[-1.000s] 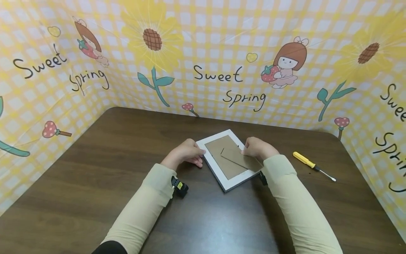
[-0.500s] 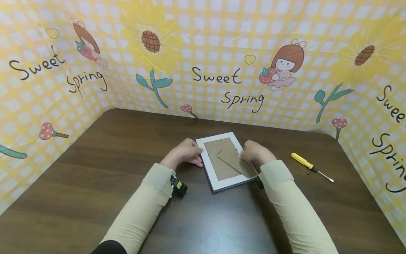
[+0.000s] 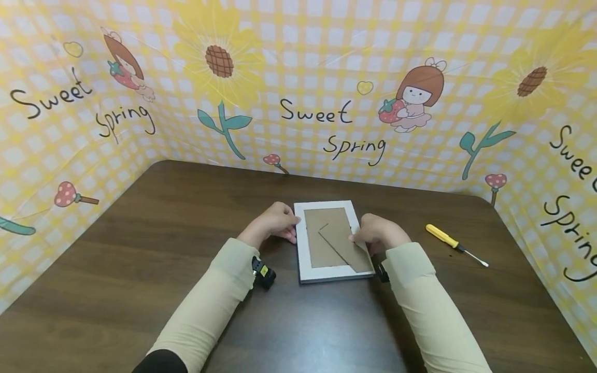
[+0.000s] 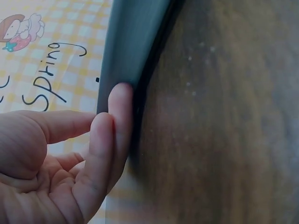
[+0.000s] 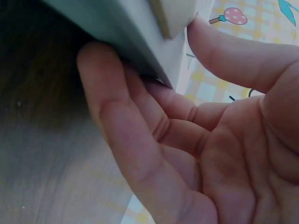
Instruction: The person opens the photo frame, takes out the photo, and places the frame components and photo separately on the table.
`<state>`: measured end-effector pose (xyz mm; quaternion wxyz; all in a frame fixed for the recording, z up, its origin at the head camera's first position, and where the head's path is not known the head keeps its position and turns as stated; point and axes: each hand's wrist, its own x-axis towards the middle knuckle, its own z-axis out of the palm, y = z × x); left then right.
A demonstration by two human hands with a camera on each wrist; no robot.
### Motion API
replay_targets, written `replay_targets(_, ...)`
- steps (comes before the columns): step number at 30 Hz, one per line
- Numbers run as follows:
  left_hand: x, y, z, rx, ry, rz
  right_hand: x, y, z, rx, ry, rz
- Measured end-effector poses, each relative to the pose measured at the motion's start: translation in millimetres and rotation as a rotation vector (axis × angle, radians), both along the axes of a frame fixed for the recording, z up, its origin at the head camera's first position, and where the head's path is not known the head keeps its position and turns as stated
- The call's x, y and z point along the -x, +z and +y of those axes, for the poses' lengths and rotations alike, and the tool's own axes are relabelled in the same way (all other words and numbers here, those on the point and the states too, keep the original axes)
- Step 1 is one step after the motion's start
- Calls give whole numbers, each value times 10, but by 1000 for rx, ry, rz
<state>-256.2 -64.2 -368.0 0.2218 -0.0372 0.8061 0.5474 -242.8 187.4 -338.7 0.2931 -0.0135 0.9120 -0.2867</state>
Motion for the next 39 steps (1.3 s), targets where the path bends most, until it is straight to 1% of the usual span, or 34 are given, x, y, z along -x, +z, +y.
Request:
replay_targets(4, 32, -8, 15, 91, 17, 49, -17, -9, -12, -21, -1, 9)
replay_targets(9, 77, 0, 27, 200, -4, 93, -40, -28, -19, 22, -41, 0)
replay_targets(15, 88, 13, -1, 279, -22, 159, -46, -43, -63, 33, -42, 1)
replay_targets(20, 75, 17, -8, 323, -18, 213, -35, -64, -91, 59, -97, 5)
replay_targets(25, 82, 20, 21, 346, -18, 213, -46, -123, -33, 107, -140, -6)
replay_targets(29, 81, 24, 48, 365, -24, 212, -63, -153, 30, 146, -147, -5)
replay_targets(32, 67, 35, 66, 353, -32, 200, -73, -167, 62, 161, -175, 6)
replay_targets(33, 57, 43, 70, 342, -35, 184, -71, -175, 68, 162, -194, 11)
replay_targets(34, 45, 52, 71, 334, -38, 168, -34, -228, 99, 174, -217, 12)
replay_targets(36, -7, 80, 67, 325, -32, 137, -30, -220, 103, 185, -240, 22)
replay_targets(39, -120, 141, 60, 359, -18, 117, -15, -195, 114, 212, -272, 31)
